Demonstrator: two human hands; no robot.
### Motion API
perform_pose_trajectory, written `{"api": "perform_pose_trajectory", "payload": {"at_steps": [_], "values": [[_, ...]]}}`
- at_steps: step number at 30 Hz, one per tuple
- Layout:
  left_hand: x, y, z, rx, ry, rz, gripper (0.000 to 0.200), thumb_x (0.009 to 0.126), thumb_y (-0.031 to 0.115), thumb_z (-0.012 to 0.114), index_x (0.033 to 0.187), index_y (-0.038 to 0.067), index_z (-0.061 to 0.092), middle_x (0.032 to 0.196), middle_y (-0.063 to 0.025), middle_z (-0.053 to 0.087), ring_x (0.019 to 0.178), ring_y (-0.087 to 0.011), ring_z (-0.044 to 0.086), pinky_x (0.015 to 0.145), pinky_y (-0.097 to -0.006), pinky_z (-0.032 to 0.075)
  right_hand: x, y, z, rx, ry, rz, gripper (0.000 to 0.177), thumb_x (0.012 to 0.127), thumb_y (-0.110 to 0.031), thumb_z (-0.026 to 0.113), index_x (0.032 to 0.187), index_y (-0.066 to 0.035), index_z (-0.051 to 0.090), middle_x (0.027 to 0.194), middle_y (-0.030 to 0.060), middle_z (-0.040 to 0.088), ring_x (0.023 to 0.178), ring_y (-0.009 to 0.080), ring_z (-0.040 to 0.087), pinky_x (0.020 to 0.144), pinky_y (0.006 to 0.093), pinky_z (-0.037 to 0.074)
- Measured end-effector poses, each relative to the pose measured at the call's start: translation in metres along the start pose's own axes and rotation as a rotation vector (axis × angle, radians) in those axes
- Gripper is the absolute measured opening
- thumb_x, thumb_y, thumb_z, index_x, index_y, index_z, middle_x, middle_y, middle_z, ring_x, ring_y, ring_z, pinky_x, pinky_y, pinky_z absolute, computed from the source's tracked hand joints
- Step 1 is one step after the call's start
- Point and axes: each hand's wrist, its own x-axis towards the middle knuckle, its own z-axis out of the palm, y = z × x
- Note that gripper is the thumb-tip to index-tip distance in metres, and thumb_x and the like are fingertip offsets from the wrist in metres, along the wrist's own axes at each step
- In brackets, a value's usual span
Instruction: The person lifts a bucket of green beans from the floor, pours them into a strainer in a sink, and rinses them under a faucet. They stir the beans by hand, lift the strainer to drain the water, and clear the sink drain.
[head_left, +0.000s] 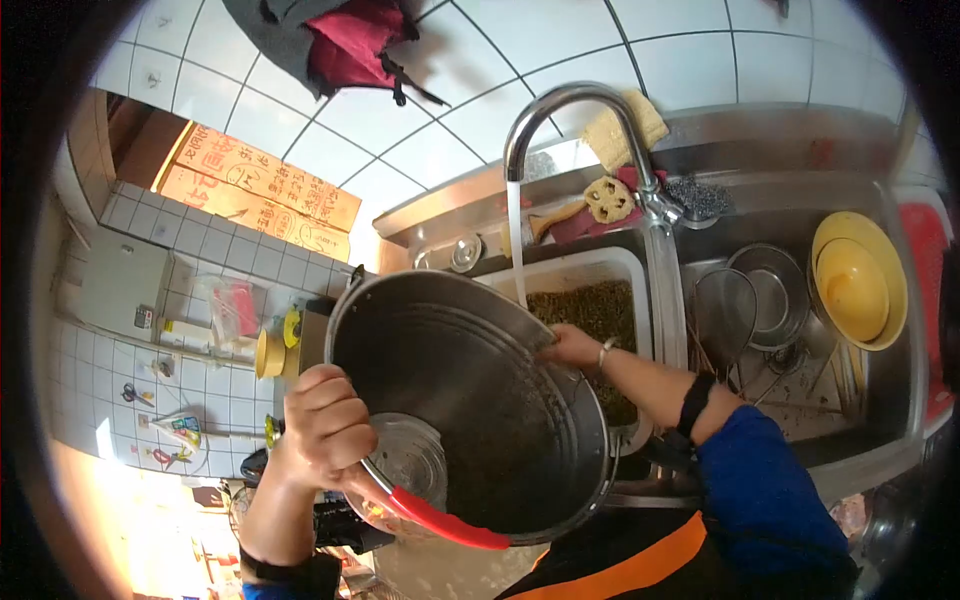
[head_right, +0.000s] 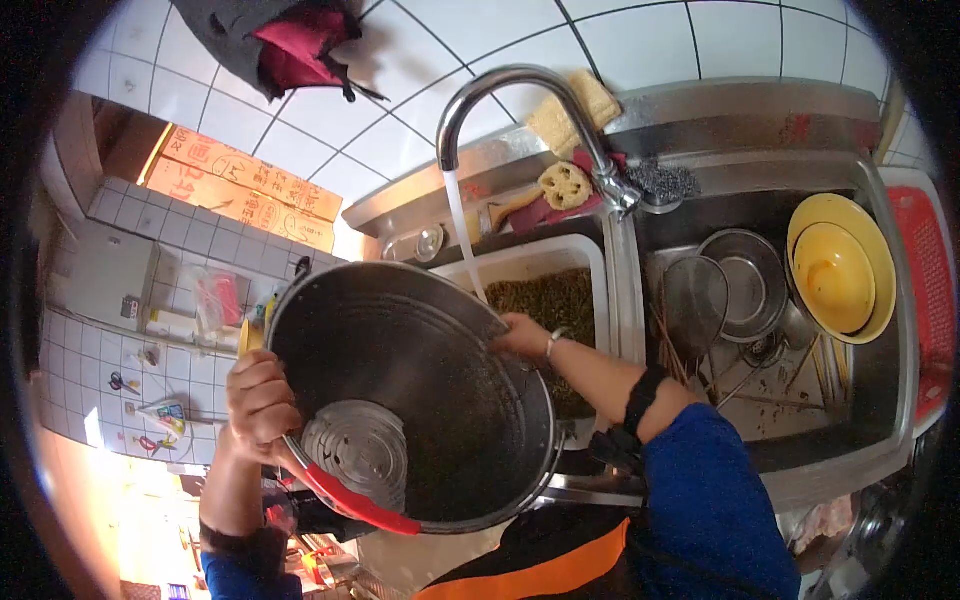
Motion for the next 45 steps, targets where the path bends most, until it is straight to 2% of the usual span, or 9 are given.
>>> {"api": "perform_pose_trajectory", "payload": {"at_steps": [9,13,17,24,27,31,36,42,45], "values": [[0.031,-0.014,0.039,-0.046,-0.166,0.129,0.049,0.047,0.048,0.064,0.045,0.012,0.03,0.045,0.0012,0.03,0.039,-0.0151,0.036,0.038,-0.0274,0.025,-0.057,-0.033,-0.008,-1.243,0.007,0.236,0.075,0.075,-0.034,0.056,0.128,-0.002,0.013,0.128,0.0285,0.017,0.107,0.0422,0.038,0.089,0.0394,0.035],[0.037,-0.023,0.048,-0.048,-0.262,0.134,0.053,0.05,0.053,0.066,0.041,0.013,0.032,0.042,0.0018,0.033,0.038,-0.0148,0.039,0.038,-0.026,0.03,-0.095,-0.003,0.007,-0.042,-0.187,0.633,0.05,0.07,-0.025,0.058,0.101,0.011,0.045,0.081,0.0237,0.057,0.084,0.0326,0.056,0.073,0.0346,0.045],[0.06,-0.033,0.054,-0.076,-0.274,0.15,0.057,0.049,0.056,0.066,0.04,0.013,0.03,0.04,0.0002,0.032,0.037,-0.0162,0.038,0.036,-0.0273,0.028,-0.085,0.054,0.048,-0.404,0.242,0.202,0.028,0.072,-0.014,0.054,0.096,0.002,0.052,0.078,0.0125,0.057,0.066,0.0184,0.058,0.053,0.0306,0.047],[0.117,-0.043,0.05,-0.075,-0.59,0.102,0.059,0.05,0.06,0.062,0.037,0.009,0.037,0.039,-0.0059,0.037,0.04,-0.0239,0.043,0.037,-0.032,0.029,-0.057,0.062,0.13,0.305,-0.217,0.266,0.016,0.062,-0.005,0.057,0.078,0.001,0.059,0.07,0.0107,0.059,0.049,0.0188,0.056,0.041,0.0299,0.047],[0.114,-0.048,0.044,-0.099,-0.564,0.12,0.057,0.048,0.055,0.067,0.037,0.01,0.033,0.038,-0.0055,0.034,0.037,-0.0233,0.039,0.037,-0.0318,0.027,-0.07,0.018,0.115,0.49,-0.168,0.253,0.037,0.067,-0.01,0.06,0.101,0.002,0.049,0.074,0.0116,0.059,0.054,0.0205,0.058,0.043,0.0309,0.049],[0.099,-0.044,0.022,-0.039,-0.437,0.091,0.059,0.045,0.051,0.071,0.038,0.013,0.027,0.038,-0.0023,0.026,0.034,-0.0188,0.035,0.035,-0.0306,0.026,-0.073,-0.007,0.068,0.337,0.388,0.251,0.071,0.071,-0.008,0.057,0.128,-0.001,0.015,0.078,0.0109,0.055,0.069,0.015,0.052,0.051,0.0272,0.041],[0.064,-0.037,0.027,0.093,-0.262,0.148,0.054,0.044,0.049,0.064,0.043,0.012,0.025,0.042,-0.0005,0.027,0.036,-0.0172,0.035,0.036,-0.0292,0.024,-0.065,0.01,0.014,-0.061,0.82,0.124,0.074,0.067,-0.016,0.059,0.125,0.003,0.019,0.089,0.0167,0.056,0.077,0.0229,0.059,0.06,0.0301,0.048],[0.049,-0.018,0.039,0.156,-0.056,0.232,0.043,0.049,0.04,0.059,0.044,0.011,0.027,0.044,0.0,0.027,0.037,-0.0157,0.034,0.036,-0.0282,0.023,-0.105,-0.02,-0.024,0.953,0.268,0.388,0.03,0.069,-0.004,0.051,0.097,0.007,0.044,0.083,0.0133,0.056,0.071,0.0238,0.058,0.062,0.0313,0.049],[0.043,-0.015,0.035,0.167,-0.06,0.253,0.043,0.05,0.04,0.059,0.044,0.011,0.027,0.044,0.0005,0.026,0.037,-0.0149,0.033,0.035,-0.0275,0.022,-0.124,-0.021,-0.024,0.875,0.211,0.321,0.019,0.07,0.001,0.048,0.088,0.006,0.048,0.08,0.0117,0.055,0.07,0.0231,0.057,0.064,0.0316,0.048]]}}
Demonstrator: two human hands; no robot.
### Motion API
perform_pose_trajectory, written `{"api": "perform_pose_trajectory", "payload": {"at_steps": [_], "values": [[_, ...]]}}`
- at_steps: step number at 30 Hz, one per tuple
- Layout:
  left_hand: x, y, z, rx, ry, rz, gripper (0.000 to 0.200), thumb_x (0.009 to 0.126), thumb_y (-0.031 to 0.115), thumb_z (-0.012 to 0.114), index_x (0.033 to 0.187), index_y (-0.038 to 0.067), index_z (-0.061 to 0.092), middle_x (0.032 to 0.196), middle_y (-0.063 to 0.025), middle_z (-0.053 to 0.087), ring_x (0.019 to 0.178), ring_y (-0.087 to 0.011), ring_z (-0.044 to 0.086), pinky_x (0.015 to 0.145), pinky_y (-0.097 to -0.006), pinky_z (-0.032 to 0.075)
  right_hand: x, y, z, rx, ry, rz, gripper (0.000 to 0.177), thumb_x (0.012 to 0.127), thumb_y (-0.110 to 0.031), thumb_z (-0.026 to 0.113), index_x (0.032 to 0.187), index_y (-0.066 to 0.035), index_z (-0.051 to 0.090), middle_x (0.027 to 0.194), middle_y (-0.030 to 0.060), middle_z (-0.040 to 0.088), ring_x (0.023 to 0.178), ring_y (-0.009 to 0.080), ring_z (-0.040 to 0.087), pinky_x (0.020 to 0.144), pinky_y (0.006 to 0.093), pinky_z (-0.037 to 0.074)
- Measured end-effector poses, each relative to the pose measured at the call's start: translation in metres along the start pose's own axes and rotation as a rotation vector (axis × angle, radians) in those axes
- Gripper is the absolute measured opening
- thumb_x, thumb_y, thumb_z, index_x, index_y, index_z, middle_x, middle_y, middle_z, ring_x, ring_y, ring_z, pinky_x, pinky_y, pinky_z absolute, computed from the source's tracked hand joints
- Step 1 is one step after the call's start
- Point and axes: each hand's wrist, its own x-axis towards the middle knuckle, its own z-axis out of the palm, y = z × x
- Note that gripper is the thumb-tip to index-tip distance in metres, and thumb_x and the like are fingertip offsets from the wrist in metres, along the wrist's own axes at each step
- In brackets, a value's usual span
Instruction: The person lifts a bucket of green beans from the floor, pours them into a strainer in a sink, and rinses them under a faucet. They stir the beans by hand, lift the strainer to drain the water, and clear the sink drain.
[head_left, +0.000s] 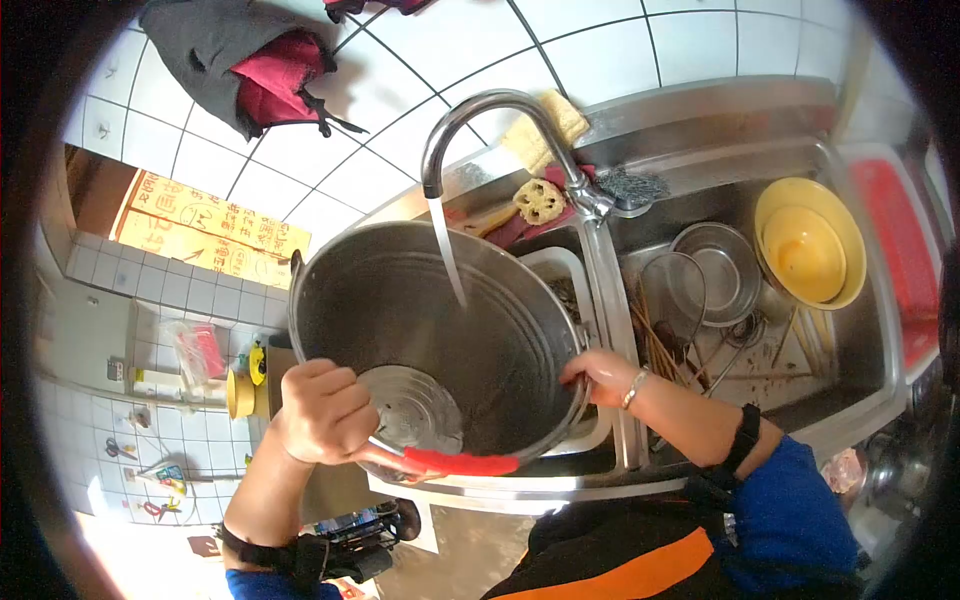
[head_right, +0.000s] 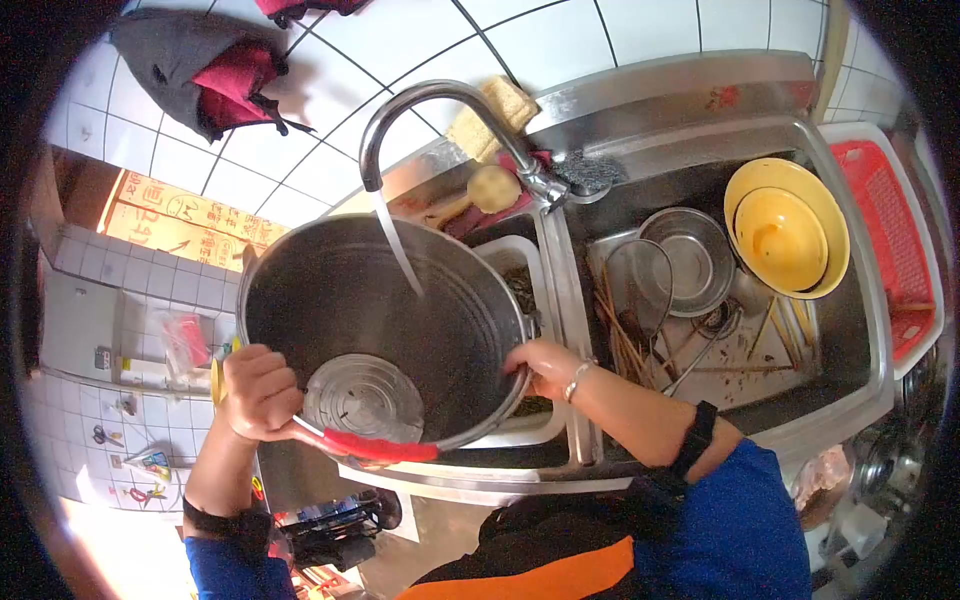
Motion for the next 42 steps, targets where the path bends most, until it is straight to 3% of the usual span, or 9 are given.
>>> {"api": "perform_pose_trajectory", "payload": {"at_steps": [5,7,18,25,28,33,35,39,42], "values": [[-0.026,0.015,-0.014,-0.011,-0.032,0.002,0.031,0.052,0.032,0.055,0.045,0.011,0.034,0.045,0.0008,0.031,0.037,-0.0136,0.034,0.035,-0.0259,0.022,-0.03,0.001,0.006,-0.145,0.006,-0.1,0.02,0.066,0.003,0.051,0.086,0.005,0.049,0.075,0.01,0.053,0.068,0.0201,0.055,0.065,0.0341,0.046],[-0.032,0.023,-0.014,-0.013,0.024,-0.02,0.017,0.042,0.016,0.044,0.045,0.012,0.028,0.045,0.0022,0.024,0.037,-0.0113,0.031,0.035,-0.0232,0.022,-0.048,-0.008,0.019,-0.153,-0.001,-0.126,0.015,0.065,0.003,0.053,0.08,0.003,0.052,0.07,0.0083,0.054,0.066,0.0179,0.055,0.061,0.0303,0.043],[-0.039,0.032,-0.019,-0.005,0.051,-0.016,0.017,0.034,0.023,0.036,0.045,0.011,0.032,0.045,0.0021,0.027,0.038,-0.0113,0.032,0.035,-0.0224,0.023,-0.063,-0.015,0.016,-0.285,0.032,-0.319,0.018,0.061,-0.003,0.058,0.079,0.0,0.054,0.068,0.0058,0.053,0.061,0.0149,0.052,0.053,0.0264,0.04],[-0.012,0.031,-0.03,0.155,0.336,-0.114,0.021,0.04,0.028,0.046,0.048,0.01,0.039,0.046,0.0029,0.035,0.039,-0.0111,0.034,0.039,-0.0234,0.027,-0.055,-0.004,0.012,-0.155,-0.056,-0.295,0.018,0.063,0.001,0.054,0.081,0.001,0.055,0.069,0.0063,0.056,0.061,0.0151,0.053,0.058,0.025,0.041],[-0.003,0.032,-0.035,0.047,0.139,0.049,0.029,0.051,0.028,0.056,0.046,0.013,0.032,0.045,0.0051,0.03,0.038,-0.0089,0.032,0.037,-0.0216,0.02,-0.041,-0.002,0.012,-0.014,-0.032,-0.213,0.013,0.066,0.0,0.053,0.079,0.004,0.053,0.07,0.0092,0.056,0.063,0.0181,0.055,0.06,0.0311,0.045],[0.037,0.022,-0.035,0.036,-0.07,0.023,0.045,0.058,0.04,0.062,0.045,0.015,0.027,0.044,0.0044,0.024,0.036,-0.0093,0.031,0.036,-0.0218,0.021,-0.008,0.019,0.034,0.168,0.141,-0.151,0.014,0.071,0.002,0.051,0.084,0.009,0.051,0.086,0.0176,0.057,0.079,0.0249,0.058,0.074,0.0354,0.047],[0.05,0.011,-0.028,0.01,-0.109,0.057,0.05,0.058,0.046,0.063,0.045,0.015,0.025,0.044,0.0038,0.024,0.036,-0.0099,0.031,0.036,-0.0221,0.022,0.009,0.04,0.039,0.24,0.084,-0.12,0.019,0.073,0.004,0.048,0.091,0.009,0.048,0.09,0.0187,0.056,0.079,0.0281,0.058,0.072,0.0366,0.048],[0.075,-0.011,-0.007,-0.182,-0.401,0.097,0.048,0.057,0.053,0.06,0.042,0.013,0.037,0.044,0.0011,0.037,0.041,-0.0173,0.044,0.04,-0.0276,0.032,0.052,0.088,0.052,0.252,-0.196,0.261,0.02,0.078,-0.004,0.048,0.095,0.005,0.048,0.09,0.0167,0.057,0.072,0.024,0.059,0.064,0.0355,0.051],[0.088,-0.021,0.014,-0.241,-0.407,0.104,0.051,0.048,0.052,0.066,0.039,0.012,0.036,0.041,0.0008,0.036,0.039,-0.0165,0.042,0.038,-0.028,0.029,0.069,0.12,0.077,0.417,-0.286,0.479,0.018,0.074,0.005,0.043,0.091,0.006,0.048,0.084,0.0178,0.056,0.077,0.0284,0.058,0.068,0.037,0.051]]}}
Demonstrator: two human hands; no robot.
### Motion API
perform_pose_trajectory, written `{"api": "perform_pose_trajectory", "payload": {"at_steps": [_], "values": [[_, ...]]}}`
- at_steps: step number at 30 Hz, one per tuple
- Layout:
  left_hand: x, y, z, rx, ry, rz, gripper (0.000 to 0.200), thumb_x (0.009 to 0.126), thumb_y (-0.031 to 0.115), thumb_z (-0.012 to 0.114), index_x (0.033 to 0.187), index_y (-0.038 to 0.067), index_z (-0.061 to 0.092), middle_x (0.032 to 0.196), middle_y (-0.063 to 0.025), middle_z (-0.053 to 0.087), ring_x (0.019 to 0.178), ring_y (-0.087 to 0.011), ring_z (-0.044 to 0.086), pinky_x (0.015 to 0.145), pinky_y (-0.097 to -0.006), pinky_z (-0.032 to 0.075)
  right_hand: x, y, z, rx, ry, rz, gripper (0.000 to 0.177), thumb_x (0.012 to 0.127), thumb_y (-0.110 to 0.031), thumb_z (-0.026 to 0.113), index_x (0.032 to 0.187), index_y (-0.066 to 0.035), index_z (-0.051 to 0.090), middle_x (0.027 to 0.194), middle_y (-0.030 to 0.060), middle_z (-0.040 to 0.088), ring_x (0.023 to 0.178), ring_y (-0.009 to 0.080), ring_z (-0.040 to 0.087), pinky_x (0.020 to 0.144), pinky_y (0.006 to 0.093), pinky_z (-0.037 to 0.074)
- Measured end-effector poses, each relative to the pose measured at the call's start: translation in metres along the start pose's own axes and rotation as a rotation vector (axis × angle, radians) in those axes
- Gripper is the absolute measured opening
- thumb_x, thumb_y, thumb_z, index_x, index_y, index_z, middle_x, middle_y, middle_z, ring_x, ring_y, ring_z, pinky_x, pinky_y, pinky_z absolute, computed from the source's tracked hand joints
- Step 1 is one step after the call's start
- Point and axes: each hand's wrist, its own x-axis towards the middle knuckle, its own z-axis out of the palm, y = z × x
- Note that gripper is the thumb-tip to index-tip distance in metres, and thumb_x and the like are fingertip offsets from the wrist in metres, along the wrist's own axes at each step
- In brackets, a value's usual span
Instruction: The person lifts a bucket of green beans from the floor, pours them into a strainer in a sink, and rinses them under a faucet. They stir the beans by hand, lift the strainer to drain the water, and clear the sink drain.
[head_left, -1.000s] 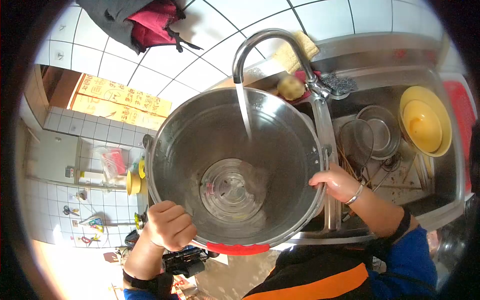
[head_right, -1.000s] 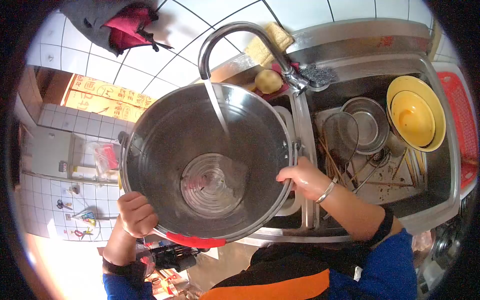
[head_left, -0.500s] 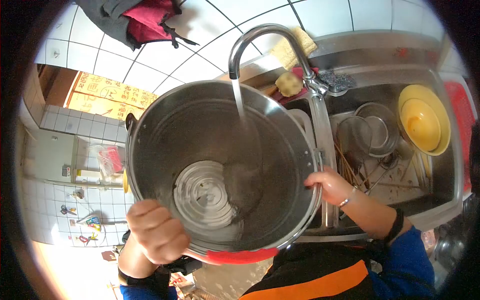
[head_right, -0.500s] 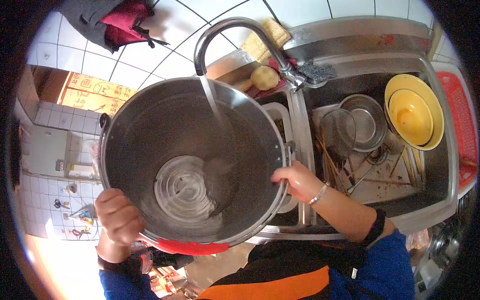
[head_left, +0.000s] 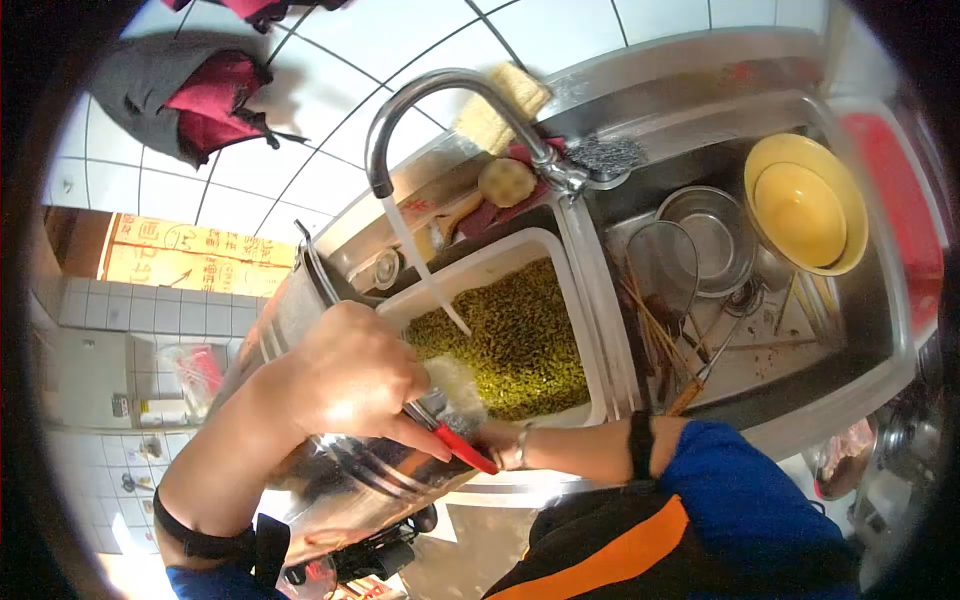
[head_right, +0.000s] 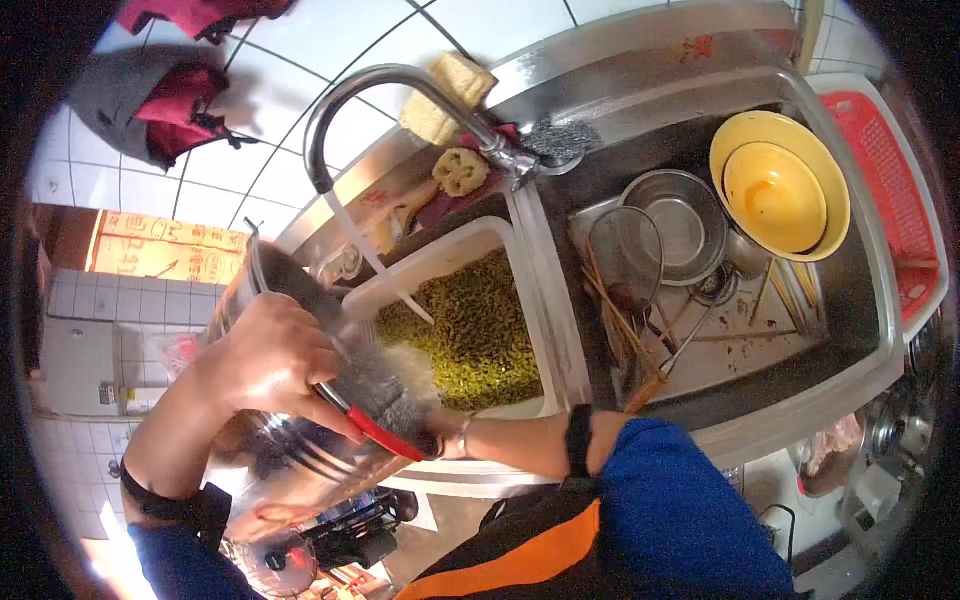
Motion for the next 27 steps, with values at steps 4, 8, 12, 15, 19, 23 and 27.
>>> {"api": "perform_pose_trajectory", "payload": {"at_steps": [4,8,12,15,19,23,27], "values": [[0.005,-0.004,-0.003,-0.028,-0.164,-0.065,0.05,0.048,0.052,0.067,0.038,0.012,0.04,0.041,-0.0009,0.039,0.04,-0.0185,0.042,0.04,-0.0288,0.03,0.027,0.023,0.002,0.025,-0.312,0.199,0.015,0.075,0.003,0.044,0.089,0.006,0.049,0.082,0.017,0.057,0.076,0.0272,0.059,0.067,0.0364,0.051],[-0.015,0.005,-0.019,0.035,-0.153,-0.098,0.051,0.051,0.055,0.064,0.038,0.011,0.04,0.04,-0.0009,0.037,0.038,-0.0185,0.043,0.038,-0.0293,0.03,0.03,0.019,-0.004,-0.042,-0.373,0.26,0.014,0.075,0.002,0.045,0.087,0.006,0.05,0.08,0.0163,0.057,0.076,0.0263,0.059,0.066,0.0359,0.052],[-0.063,0.017,-0.028,0.088,-0.042,-0.119,0.047,0.056,0.045,0.063,0.041,0.014,0.031,0.039,0.0019,0.031,0.036,-0.0147,0.038,0.035,-0.0279,0.027,-0.012,-0.025,0.016,-0.404,0.132,-0.4,0.023,0.076,-0.017,0.051,0.088,0.003,0.055,0.085,0.0134,0.058,0.072,0.0232,0.059,0.061,0.031,0.048],[-0.095,0.028,-0.015,0.143,0.052,-0.12,0.042,0.05,0.039,0.062,0.043,0.013,0.029,0.042,0.0018,0.03,0.036,-0.0146,0.036,0.035,-0.0279,0.025,-0.043,-0.037,0.027,-0.442,0.343,-0.601,0.026,0.075,-0.019,0.054,0.087,0.004,0.055,0.084,0.0145,0.059,0.068,0.0222,0.058,0.058,0.0303,0.048],[-0.112,0.043,-0.015,0.161,0.201,-0.139,0.036,0.042,0.032,0.058,0.044,0.012,0.028,0.043,0.0014,0.027,0.035,-0.0153,0.034,0.035,-0.0288,0.022,-0.098,-0.041,0.05,-0.155,0.417,-0.683,0.029,0.076,-0.022,0.053,0.087,0.005,0.055,0.081,0.0157,0.059,0.069,0.0222,0.058,0.058,0.0298,0.048],[-0.126,0.031,-0.02,0.091,0.351,-0.133,0.046,0.045,0.041,0.064,0.044,0.011,0.029,0.044,0.0,0.027,0.036,-0.0152,0.036,0.035,-0.0269,0.024,-0.147,-0.057,0.058,-0.513,0.493,-1.006,0.063,0.071,-0.018,0.062,0.12,0.005,0.03,0.108,0.0161,0.049,0.087,0.0247,0.054,0.073,0.0313,0.045],[-0.125,0.023,-0.012,0.028,0.527,-0.081,0.046,0.043,0.041,0.065,0.045,0.01,0.03,0.044,-0.0002,0.028,0.036,-0.0156,0.035,0.035,-0.0282,0.022,-0.187,-0.112,0.046,-1.192,0.295,-0.921,0.078,0.068,-0.015,0.066,0.127,0.0,0.019,0.124,0.0181,0.032,0.109,0.0231,0.04,0.09,0.034,0.031]]}}
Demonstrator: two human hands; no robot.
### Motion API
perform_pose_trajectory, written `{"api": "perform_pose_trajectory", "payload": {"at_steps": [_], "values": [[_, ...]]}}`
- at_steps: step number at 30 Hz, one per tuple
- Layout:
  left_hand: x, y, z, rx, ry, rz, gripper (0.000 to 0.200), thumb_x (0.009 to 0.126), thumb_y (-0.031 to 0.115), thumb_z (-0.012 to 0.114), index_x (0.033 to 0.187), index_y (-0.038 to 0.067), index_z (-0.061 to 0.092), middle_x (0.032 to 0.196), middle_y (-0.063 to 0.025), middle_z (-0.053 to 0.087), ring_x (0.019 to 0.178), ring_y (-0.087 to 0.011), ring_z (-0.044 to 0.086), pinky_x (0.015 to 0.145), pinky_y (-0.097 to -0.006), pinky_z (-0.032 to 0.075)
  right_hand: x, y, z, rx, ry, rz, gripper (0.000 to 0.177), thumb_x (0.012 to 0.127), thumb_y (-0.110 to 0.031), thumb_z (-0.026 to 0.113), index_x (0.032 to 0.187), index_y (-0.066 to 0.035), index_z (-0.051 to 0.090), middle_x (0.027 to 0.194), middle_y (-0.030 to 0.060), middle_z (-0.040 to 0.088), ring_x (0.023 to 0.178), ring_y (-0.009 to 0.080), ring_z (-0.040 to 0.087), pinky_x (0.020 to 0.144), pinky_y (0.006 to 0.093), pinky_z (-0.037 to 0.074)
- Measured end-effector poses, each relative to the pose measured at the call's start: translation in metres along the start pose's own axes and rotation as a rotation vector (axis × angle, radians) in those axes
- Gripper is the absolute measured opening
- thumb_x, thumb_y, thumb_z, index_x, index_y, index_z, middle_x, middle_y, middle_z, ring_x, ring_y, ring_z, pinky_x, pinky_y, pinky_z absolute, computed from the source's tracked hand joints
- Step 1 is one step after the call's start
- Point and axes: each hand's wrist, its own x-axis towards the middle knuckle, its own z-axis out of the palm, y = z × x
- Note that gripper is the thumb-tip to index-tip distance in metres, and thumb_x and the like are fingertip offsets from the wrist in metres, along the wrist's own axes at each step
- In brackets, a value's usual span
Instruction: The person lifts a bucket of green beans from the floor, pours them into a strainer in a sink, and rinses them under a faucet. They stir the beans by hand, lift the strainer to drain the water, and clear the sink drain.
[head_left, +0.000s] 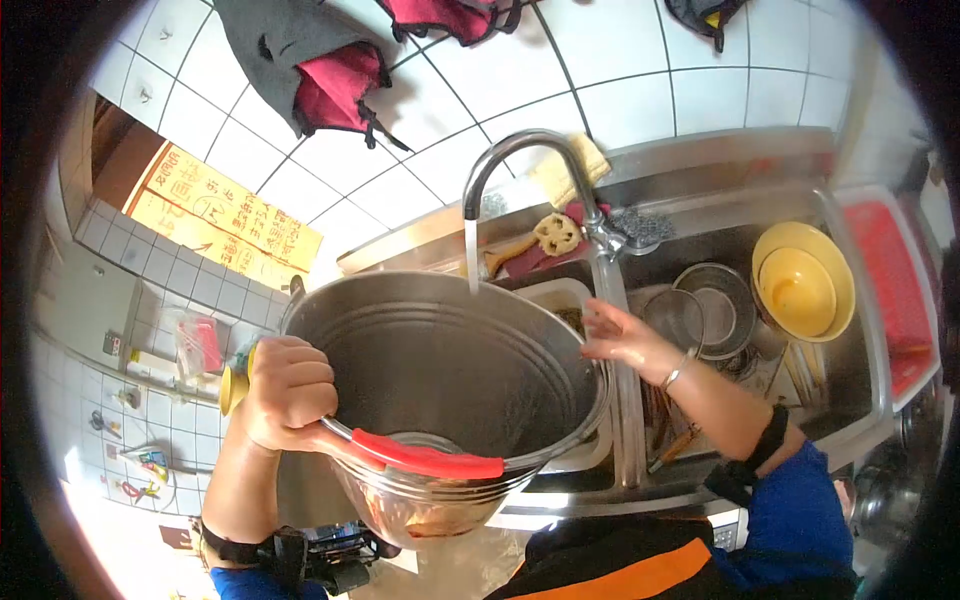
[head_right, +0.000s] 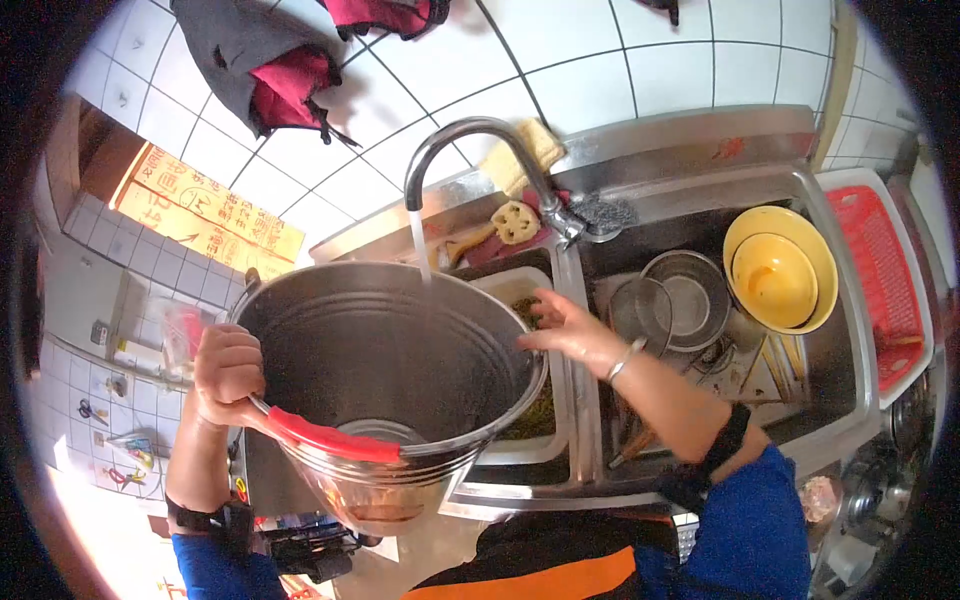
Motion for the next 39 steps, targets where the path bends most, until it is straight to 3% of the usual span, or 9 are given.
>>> {"api": "perform_pose_trajectory", "payload": {"at_steps": [3,10,14,17,21,30,34,36,39], "values": [[0.0,-0.007,0.0,-0.065,0.057,0.024,0.047,0.046,0.044,0.065,0.045,0.011,0.032,0.044,0.0005,0.027,0.035,-0.0153,0.033,0.035,-0.0279,0.021,0.023,-0.018,-0.029,0.092,-0.236,0.186,0.065,0.075,-0.02,0.06,0.127,-0.005,0.023,0.12,0.0133,0.039,0.105,0.0174,0.043,0.082,0.0296,0.04],[-0.002,-0.013,-0.002,-0.183,0.063,0.054,0.047,0.053,0.047,0.064,0.044,0.01,0.037,0.044,0.001,0.031,0.035,-0.0149,0.035,0.035,-0.0276,0.02,0.091,0.012,-0.029,0.046,-0.274,0.496,0.053,0.071,-0.025,0.063,0.115,-0.004,0.041,0.093,0.0056,0.054,0.075,0.0128,0.053,0.061,0.0236,0.045],[-0.024,-0.023,-0.011,-0.174,0.08,-0.031,0.046,0.052,0.049,0.065,0.048,0.009,0.042,0.046,-0.0005,0.038,0.04,-0.0171,0.042,0.039,-0.028,0.03,0.065,0.001,-0.014,0.018,-0.356,0.305,0.024,0.064,-0.008,0.059,0.087,-0.004,0.053,0.071,0.0034,0.054,0.062,0.011,0.052,0.054,0.0228,0.044],[-0.045,-0.021,-0.019,-0.147,0.035,-0.319,0.054,0.049,0.057,0.065,0.058,0.006,0.048,0.061,-0.0056,0.05,0.065,-0.0252,0.052,0.074,-0.0432,0.04,0.029,0.002,-0.006,0.02,-0.239,0.321,0.027,0.061,0.0,0.054,0.088,-0.003,0.054,0.072,0.0032,0.054,0.061,0.0099,0.051,0.052,0.0218,0.042],[-0.042,0.004,-0.026,-0.058,-0.052,-0.355,0.05,0.055,0.054,0.063,0.064,0.006,0.054,0.067,-0.0044,0.053,0.077,-0.0265,0.053,0.085,-0.0491,0.032,-0.019,-0.011,0.007,0.127,-0.094,0.305,0.028,0.06,0.003,0.054,0.088,-0.001,0.053,0.069,0.0024,0.053,0.06,0.0099,0.051,0.053,0.0212,0.041],[-0.01,0.108,0.0,0.265,-0.356,-0.146,0.022,0.058,0.023,0.063,0.075,0.01,0.056,0.071,-0.0021,0.052,0.069,-0.0185,0.054,0.07,-0.0359,0.045,-0.043,-0.023,0.003,0.128,0.063,0.251,0.025,0.06,0.001,0.053,0.085,-0.001,0.049,0.068,0.0051,0.052,0.058,0.0117,0.05,0.047,0.0233,0.041],[-0.019,0.122,0.076,0.251,-0.06,-0.287,0.021,0.061,0.027,0.06,0.072,0.01,0.055,0.069,0.0002,0.052,0.061,-0.0143,0.051,0.056,-0.0244,0.043,-0.037,-0.015,0.013,0.169,0.063,0.224,0.029,0.06,-0.001,0.054,0.087,0.001,0.046,0.068,0.0078,0.052,0.05,0.0162,0.053,0.038,0.026,0.043],[-0.032,0.102,0.088,0.26,-0.123,-0.337,0.019,0.063,0.029,0.059,0.066,0.011,0.053,0.068,0.0003,0.051,0.061,-0.0139,0.051,0.053,-0.0237,0.041,-0.037,-0.013,0.023,0.208,0.134,0.239,0.029,0.061,-0.003,0.055,0.088,0.0,0.045,0.068,0.0085,0.053,0.048,0.0173,0.054,0.038,0.0278,0.044],[-0.042,0.072,0.089,0.431,0.111,-0.103,0.025,0.063,0.033,0.062,0.06,0.011,0.05,0.057,-0.0005,0.048,0.049,-0.0155,0.047,0.045,-0.0252,0.037,-0.042,-0.022,0.029,0.243,0.112,0.249,0.031,0.063,-0.005,0.056,0.091,0.002,0.043,0.071,0.0094,0.052,0.053,0.018,0.055,0.041,0.0274,0.048]]}}
